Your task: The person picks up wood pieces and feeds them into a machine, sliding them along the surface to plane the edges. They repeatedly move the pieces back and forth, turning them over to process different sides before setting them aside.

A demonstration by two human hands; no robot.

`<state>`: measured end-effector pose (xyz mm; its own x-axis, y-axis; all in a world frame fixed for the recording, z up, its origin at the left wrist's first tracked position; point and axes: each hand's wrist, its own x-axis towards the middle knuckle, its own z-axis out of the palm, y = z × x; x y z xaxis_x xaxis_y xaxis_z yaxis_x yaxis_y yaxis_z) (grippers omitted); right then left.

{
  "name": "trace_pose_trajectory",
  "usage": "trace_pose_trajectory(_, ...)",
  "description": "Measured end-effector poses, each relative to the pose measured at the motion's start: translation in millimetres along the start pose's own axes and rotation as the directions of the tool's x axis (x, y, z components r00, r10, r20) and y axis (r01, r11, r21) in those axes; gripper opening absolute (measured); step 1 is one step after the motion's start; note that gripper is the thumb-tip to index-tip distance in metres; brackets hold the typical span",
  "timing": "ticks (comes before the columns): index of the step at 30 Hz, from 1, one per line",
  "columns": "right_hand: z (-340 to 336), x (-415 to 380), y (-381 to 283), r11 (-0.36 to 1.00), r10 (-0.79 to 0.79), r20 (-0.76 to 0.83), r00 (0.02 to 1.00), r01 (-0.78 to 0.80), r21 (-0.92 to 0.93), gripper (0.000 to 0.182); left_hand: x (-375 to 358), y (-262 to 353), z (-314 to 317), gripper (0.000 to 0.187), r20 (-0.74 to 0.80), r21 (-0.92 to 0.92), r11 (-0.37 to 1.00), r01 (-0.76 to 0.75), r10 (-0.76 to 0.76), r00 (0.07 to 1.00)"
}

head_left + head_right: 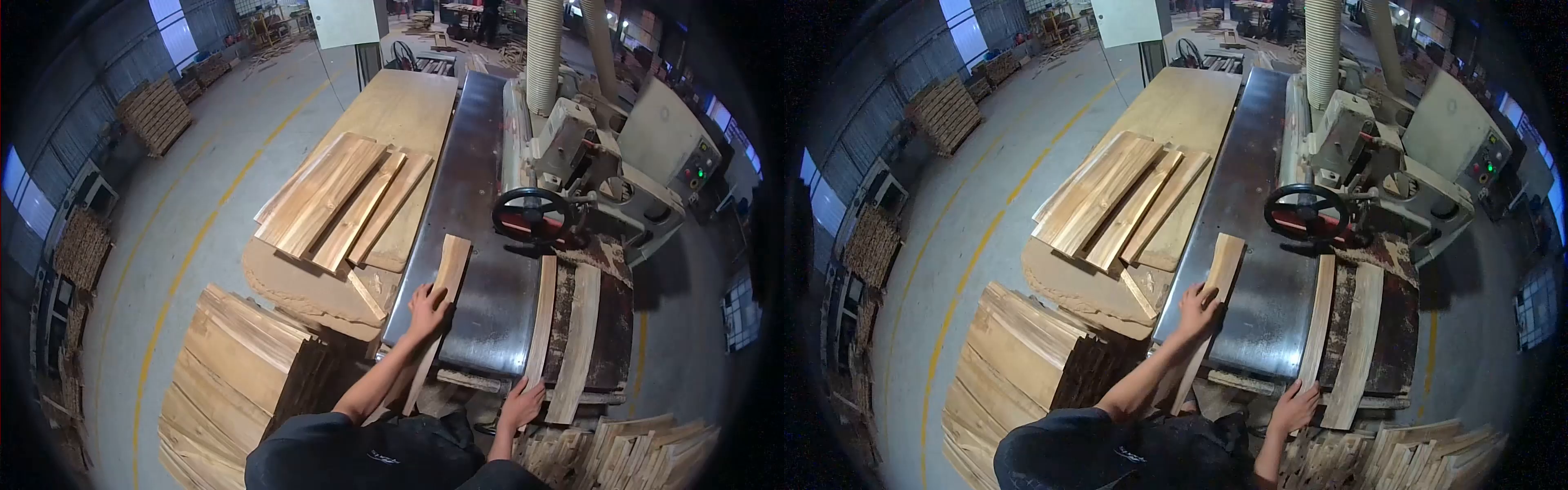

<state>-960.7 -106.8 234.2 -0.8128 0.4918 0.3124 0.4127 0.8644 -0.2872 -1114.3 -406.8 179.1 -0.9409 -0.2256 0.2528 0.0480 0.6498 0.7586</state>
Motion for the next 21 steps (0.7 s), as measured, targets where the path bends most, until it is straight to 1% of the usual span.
trace_pose_trajectory(1,-1.2,-0.5,-0.3,1.000,0.011,0.015,1.000,-0.011,-0.010,0.050,3.2,-17.3,2.4,0.056,0.020,-0.136,0.991,0.001,0.002,1.000)
trace_pose_trajectory(2,0.7,-0.4,1.5,1.000,0.018,0.034,0.999,-0.018,-0.005,0.050,-0.6,-14.6,-8.1,0.063,0.008,-0.272,0.962,0.016,-0.014,1.000)
trace_pose_trajectory(3,2.0,-1.9,3.2,1.000,0.024,0.032,0.999,-0.024,-0.010,0.050,-8.2,-13.0,-22.0,0.072,0.042,-0.184,0.983,-0.001,0.008,0.999)
trace_pose_trajectory(5,5.0,-0.8,5.1,1.000,-0.019,-0.015,1.000,0.019,0.003,0.049,-36.0,-6.8,-44.0,0.080,0.088,0.087,0.988,-0.130,0.122,0.989)
trace_pose_trajectory(6,8.0,-0.7,8.9,0.999,-0.013,0.024,1.000,0.014,-0.044,0.049,-49.7,-9.3,-39.2,0.083,0.092,0.180,0.974,-0.138,0.123,0.988)
trace_pose_trajectory(7,7.7,0.0,9.3,0.999,0.008,0.019,1.000,-0.008,-0.045,0.049,-58.7,-3.9,-33.2,0.082,0.119,0.282,0.951,-0.130,0.100,0.988)
trace_pose_trajectory(9,5.2,-1.5,4.5,0.999,0.001,-0.008,1.000,0.000,0.048,0.049,-65.0,15.9,-10.4,0.078,0.117,0.286,0.957,-0.050,0.017,0.993)
trace_pose_trajectory(10,1.4,-1.1,2.6,0.998,0.023,0.026,0.999,-0.024,0.052,0.047,-70.2,19.0,12.2,0.075,0.072,0.273,0.960,-0.065,0.047,0.996)
trace_pose_trajectory(11,1.4,-0.5,4.9,0.999,-0.039,-0.005,0.999,0.039,0.033,0.050,-73.5,36.3,23.0,0.072,0.078,0.268,0.961,-0.062,0.042,0.996)
trace_pose_trajectory(12,3.4,-1.6,6.5,0.999,-0.020,0.003,1.000,0.020,0.038,0.051,-73.4,51.6,34.2,0.072,0.095,0.271,0.957,-0.103,0.079,0.992)
trace_pose_trajectory(13,-2.9,-1.6,2.1,0.999,0.036,0.058,0.998,-0.039,0.037,0.050,-76.0,62.0,43.7,0.071,0.121,0.270,0.953,-0.141,0.111,0.986)
trace_pose_trajectory(14,16.0,-3.6,12.3,0.999,0.039,-0.017,0.999,-0.038,0.030,0.048,-75.8,71.6,51.3,0.072,0.140,0.277,0.943,-0.183,0.149,0.979)
trace_pose_trajectory(15,15.6,-3.2,13.7,0.996,0.063,-0.010,0.998,-0.062,0.068,0.046,-78.6,82.8,62.4,0.073,0.163,0.279,0.935,-0.221,0.180,0.970)
trace_pose_trajectory(16,7.2,-1.8,11.9,0.996,0.072,0.034,0.997,-0.074,0.057,0.043,-83.5,91.9,72.9,0.074,0.179,0.264,0.935,-0.235,0.192,0.965)
trace_pose_trajectory(17,10.5,-3.8,16.6,0.992,0.022,-0.035,0.999,-0.018,0.124,0.042,-83.8,99.7,81.9,0.074,0.188,0.252,0.935,-0.250,0.206,0.960)
trace_pose_trajectory(18,9.6,-4.8,18.4,0.989,0.000,-0.059,0.998,0.009,0.147,0.040,-84.4,108.2,89.7,0.075,0.211,0.247,0.931,-0.269,0.219,0.953)
trace_pose_trajectory(20,7.2,-4.3,15.7,0.974,0.019,-0.054,0.998,-0.006,0.225,0.039,-84.6,123.3,105.4,0.075,0.243,0.245,0.925,-0.290,0.231,0.942)
trace_pose_trajectory(21,9.9,-4.1,18.3,0.977,0.004,-0.058,0.998,0.008,0.211,0.041,-84.3,129.0,114.8,0.075,0.256,0.244,0.924,-0.293,0.230,0.939)
